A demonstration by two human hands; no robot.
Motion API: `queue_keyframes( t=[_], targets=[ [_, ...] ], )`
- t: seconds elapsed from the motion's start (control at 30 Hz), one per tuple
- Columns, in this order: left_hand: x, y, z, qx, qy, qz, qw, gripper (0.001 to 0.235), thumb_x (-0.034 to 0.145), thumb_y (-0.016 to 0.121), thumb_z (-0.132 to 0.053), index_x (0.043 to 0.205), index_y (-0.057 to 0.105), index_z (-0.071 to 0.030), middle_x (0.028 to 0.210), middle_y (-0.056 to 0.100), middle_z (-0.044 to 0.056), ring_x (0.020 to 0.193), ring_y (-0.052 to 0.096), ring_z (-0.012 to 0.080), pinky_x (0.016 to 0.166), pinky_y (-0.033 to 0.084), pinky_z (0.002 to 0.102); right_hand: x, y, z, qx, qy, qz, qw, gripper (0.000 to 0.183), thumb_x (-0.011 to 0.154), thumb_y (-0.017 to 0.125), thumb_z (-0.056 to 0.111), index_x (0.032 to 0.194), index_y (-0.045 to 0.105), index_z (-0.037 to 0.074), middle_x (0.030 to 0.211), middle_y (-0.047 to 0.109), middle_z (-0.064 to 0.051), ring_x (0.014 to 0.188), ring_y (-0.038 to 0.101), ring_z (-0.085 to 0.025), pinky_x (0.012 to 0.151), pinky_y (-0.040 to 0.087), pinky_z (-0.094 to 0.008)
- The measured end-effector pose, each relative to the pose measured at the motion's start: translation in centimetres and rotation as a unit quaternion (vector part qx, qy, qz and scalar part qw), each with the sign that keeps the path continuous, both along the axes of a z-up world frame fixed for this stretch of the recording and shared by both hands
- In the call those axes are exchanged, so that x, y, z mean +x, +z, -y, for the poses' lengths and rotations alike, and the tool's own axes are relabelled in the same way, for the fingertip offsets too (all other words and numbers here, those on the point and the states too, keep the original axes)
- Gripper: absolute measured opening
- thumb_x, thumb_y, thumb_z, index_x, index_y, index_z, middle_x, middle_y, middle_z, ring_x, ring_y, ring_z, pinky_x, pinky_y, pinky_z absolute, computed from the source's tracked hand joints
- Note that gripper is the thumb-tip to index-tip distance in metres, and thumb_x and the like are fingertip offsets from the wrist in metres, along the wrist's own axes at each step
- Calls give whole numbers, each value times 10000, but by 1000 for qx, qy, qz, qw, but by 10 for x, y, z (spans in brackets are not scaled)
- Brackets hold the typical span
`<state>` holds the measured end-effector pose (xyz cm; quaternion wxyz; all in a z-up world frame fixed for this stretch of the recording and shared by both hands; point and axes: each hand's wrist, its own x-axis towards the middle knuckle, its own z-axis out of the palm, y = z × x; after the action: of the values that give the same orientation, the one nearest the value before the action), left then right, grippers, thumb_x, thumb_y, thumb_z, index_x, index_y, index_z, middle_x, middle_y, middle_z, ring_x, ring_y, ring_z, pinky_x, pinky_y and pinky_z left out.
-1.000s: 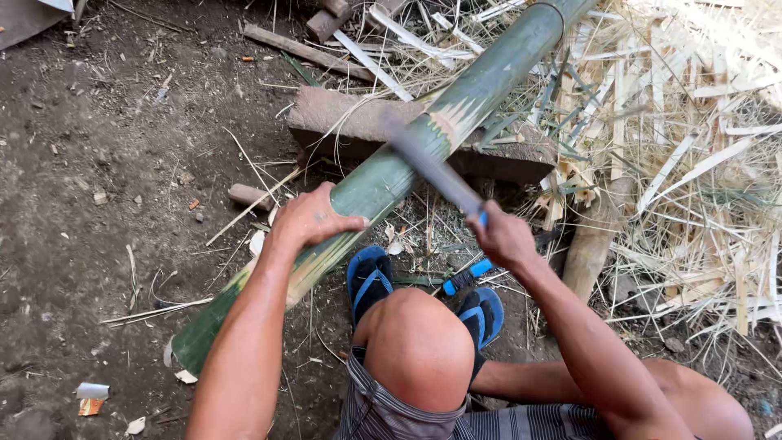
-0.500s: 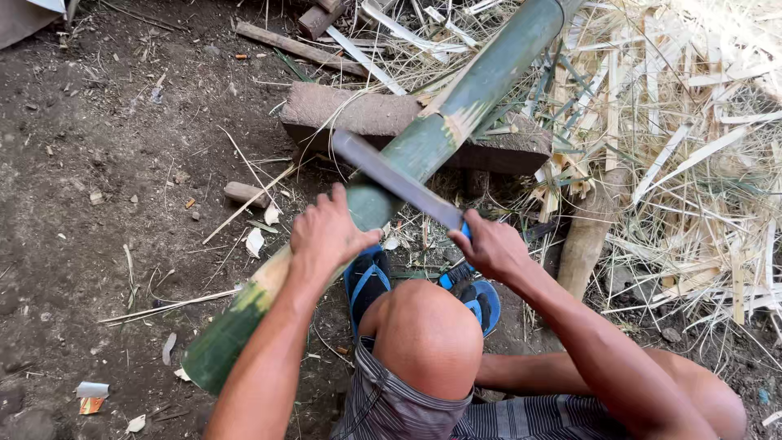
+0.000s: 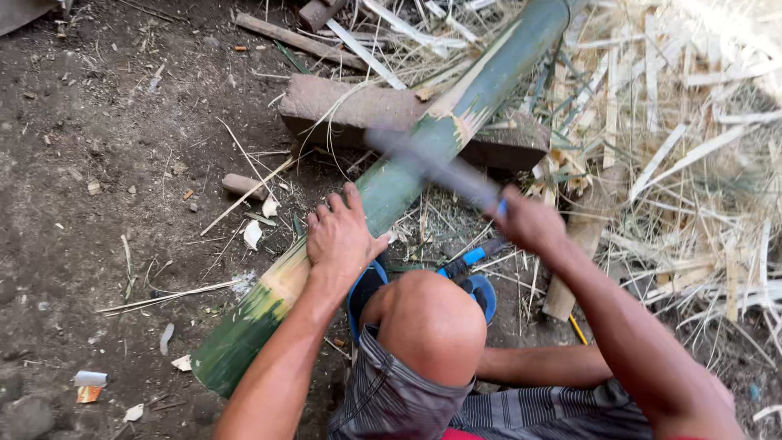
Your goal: The person sits on the ground and uses a machete to shave the outer layer of a bamboo pole resting on a brick. The person repeatedly strikes the bamboo with the machete to remove the green outer skin, creating a pile of shavings.
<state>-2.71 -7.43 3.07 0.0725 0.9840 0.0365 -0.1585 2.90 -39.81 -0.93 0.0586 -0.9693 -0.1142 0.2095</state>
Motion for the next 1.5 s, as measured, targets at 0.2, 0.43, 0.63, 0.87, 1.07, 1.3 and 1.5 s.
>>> queue_keyframes(
  t=[0.2, 0.43, 0.63, 0.87, 1.07, 1.3, 1.5],
  targets=[
    [6, 6, 3, 4, 1, 21, 1000, 1169, 706, 829, -637, 1491, 284, 37, 1260, 552, 254, 1128, 588, 403, 972, 466, 503, 25, -19, 20, 28, -40, 52, 997, 540, 1017, 448, 583, 1070, 569, 60, 776, 707, -273, 764, 699, -486, 716, 540, -598],
    [0, 8, 6, 28, -6, 44, 999, 1165, 707, 829, -631, 1488, 292, 45, 1267, 551, 252, 1126, 586, 390, 969, 467, 490, 42, -3, 7, 55, -115, 56, 990, 572, 1058, 402, 597, 1054, 603, 61, 828, 706, -278, 790, 694, -473, 732, 539, -582],
    [-16, -1, 13, 34, -20, 34, 999, 1155, 737, 811, -619, 1501, 273, 60, 1275, 539, 250, 1119, 561, 378, 954, 451, 476, 20, 35, -2, -32, -15, -7, 999, 645, 1019, 373, 656, 1028, 604, 54, 797, 711, -226, 764, 707, -427, 705, 559, -555],
    [-3, 5, 14, 23, -17, 66, 997, 1131, 748, 805, -610, 1498, 287, 60, 1257, 543, 241, 1115, 563, 373, 973, 447, 487, 47, 9, 25, 53, -110, 97, 988, 611, 1067, 381, 597, 1032, 618, 35, 848, 688, -288, 831, 675, -506, 743, 525, -593],
    [20, -7, 5, -23, -25, 0, 999, 1180, 802, 757, -676, 1551, 198, 44, 1239, 544, 302, 1113, 589, 407, 950, 481, 539, 27, -48, 0, 96, -210, 92, 969, 580, 1039, 429, 575, 1081, 587, 19, 893, 684, -339, 881, 656, -549, 793, 502, -626],
    [158, -54, 50, -102, -65, 26, 992, 1262, 669, 820, -726, 1574, 116, -198, 1446, 452, 287, 1279, 510, 497, 940, 482, 632, -3, -138, -10, 230, -343, 102, 905, 537, 1055, 469, 537, 1031, 549, 7, 832, 657, -292, 792, 635, -490, 738, 503, -576],
    [209, -88, 60, -24, -22, -56, 998, 1443, 648, 791, -801, 1642, -33, -156, 1465, 420, 321, 1254, 541, 477, 1047, 421, 694, -25, -167, -5, 528, -419, -87, 734, 469, 1054, 447, 532, 909, 503, 90, 624, 463, -5, 485, 419, -129, 427, 365, -307]
  ],
)
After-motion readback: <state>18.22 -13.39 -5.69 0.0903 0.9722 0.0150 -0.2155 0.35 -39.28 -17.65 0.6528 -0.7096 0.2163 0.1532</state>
